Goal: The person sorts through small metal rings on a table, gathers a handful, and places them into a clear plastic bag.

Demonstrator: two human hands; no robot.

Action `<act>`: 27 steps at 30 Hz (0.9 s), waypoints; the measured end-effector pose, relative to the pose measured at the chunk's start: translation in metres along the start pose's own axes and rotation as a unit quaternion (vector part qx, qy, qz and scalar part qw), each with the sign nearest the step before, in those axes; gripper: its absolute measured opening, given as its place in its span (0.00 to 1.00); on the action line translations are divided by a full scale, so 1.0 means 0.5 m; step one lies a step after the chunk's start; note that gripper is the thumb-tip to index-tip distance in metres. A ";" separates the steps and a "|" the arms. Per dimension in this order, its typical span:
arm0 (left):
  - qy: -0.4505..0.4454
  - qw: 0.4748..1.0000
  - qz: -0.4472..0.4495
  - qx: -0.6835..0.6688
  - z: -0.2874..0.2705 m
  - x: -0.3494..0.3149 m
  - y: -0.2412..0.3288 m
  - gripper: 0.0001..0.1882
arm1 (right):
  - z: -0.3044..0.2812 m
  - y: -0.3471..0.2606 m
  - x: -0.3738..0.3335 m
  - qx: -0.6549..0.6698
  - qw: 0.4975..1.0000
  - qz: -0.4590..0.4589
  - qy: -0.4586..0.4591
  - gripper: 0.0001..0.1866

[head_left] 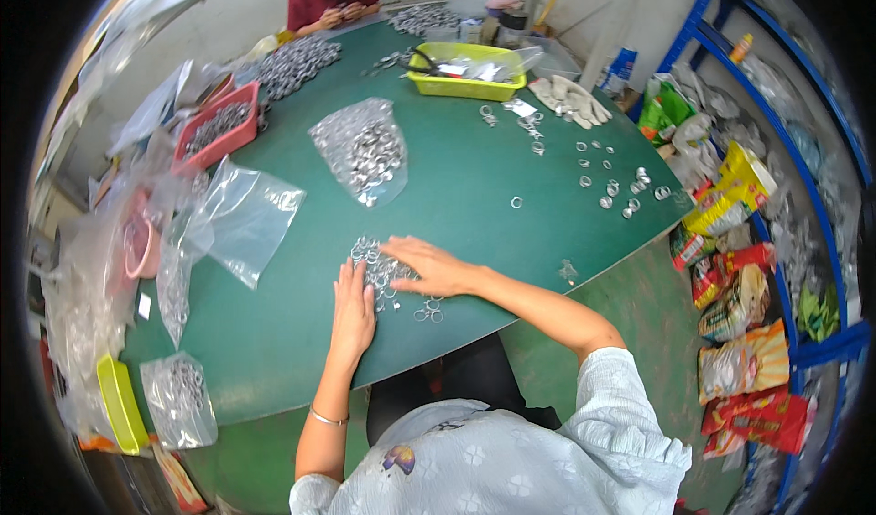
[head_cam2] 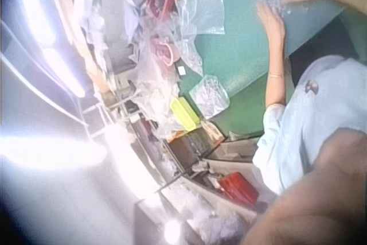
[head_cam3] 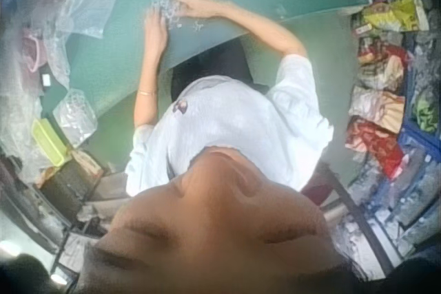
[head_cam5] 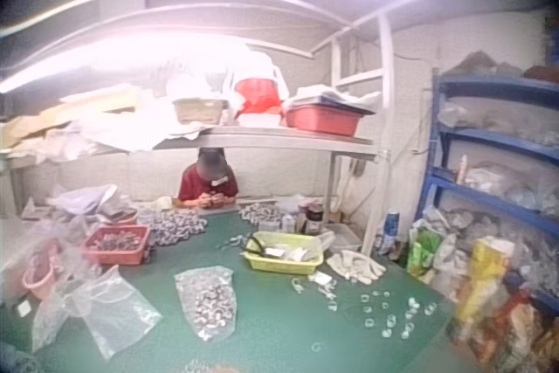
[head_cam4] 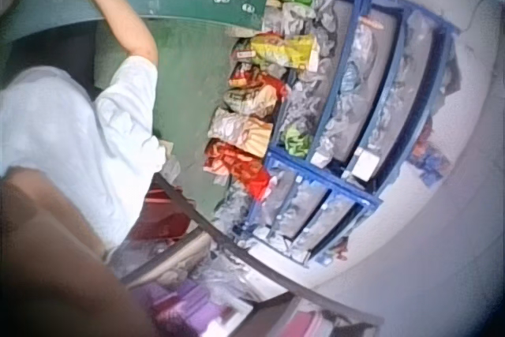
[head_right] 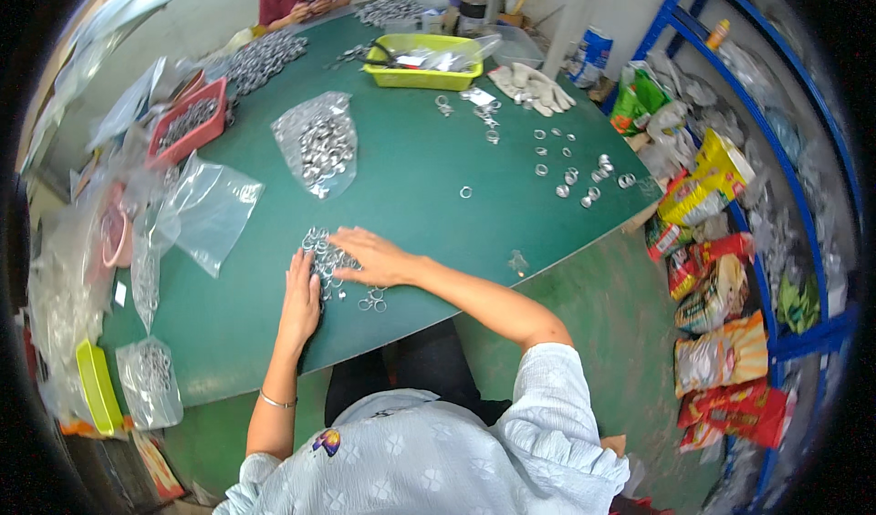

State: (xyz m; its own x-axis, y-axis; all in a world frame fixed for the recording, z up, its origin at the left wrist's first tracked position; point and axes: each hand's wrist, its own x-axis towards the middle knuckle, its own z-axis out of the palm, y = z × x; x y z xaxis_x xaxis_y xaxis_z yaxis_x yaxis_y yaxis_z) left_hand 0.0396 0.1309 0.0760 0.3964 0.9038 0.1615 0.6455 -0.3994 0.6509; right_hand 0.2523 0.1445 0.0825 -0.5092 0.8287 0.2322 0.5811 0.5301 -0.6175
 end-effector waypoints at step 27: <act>0.033 0.995 0.061 -0.070 0.008 0.076 0.033 0.21 | -0.545 0.508 -0.423 -0.216 0.823 0.437 0.293 0.06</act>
State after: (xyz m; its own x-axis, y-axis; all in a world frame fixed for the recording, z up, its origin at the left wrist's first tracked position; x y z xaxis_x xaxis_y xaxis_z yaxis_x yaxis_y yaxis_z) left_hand 0.0679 0.1579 0.0896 0.4201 0.8598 0.2904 0.4958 -0.4854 0.7201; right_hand 0.6805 0.1529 0.0814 0.5427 0.8042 0.2423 0.7984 -0.4043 -0.4463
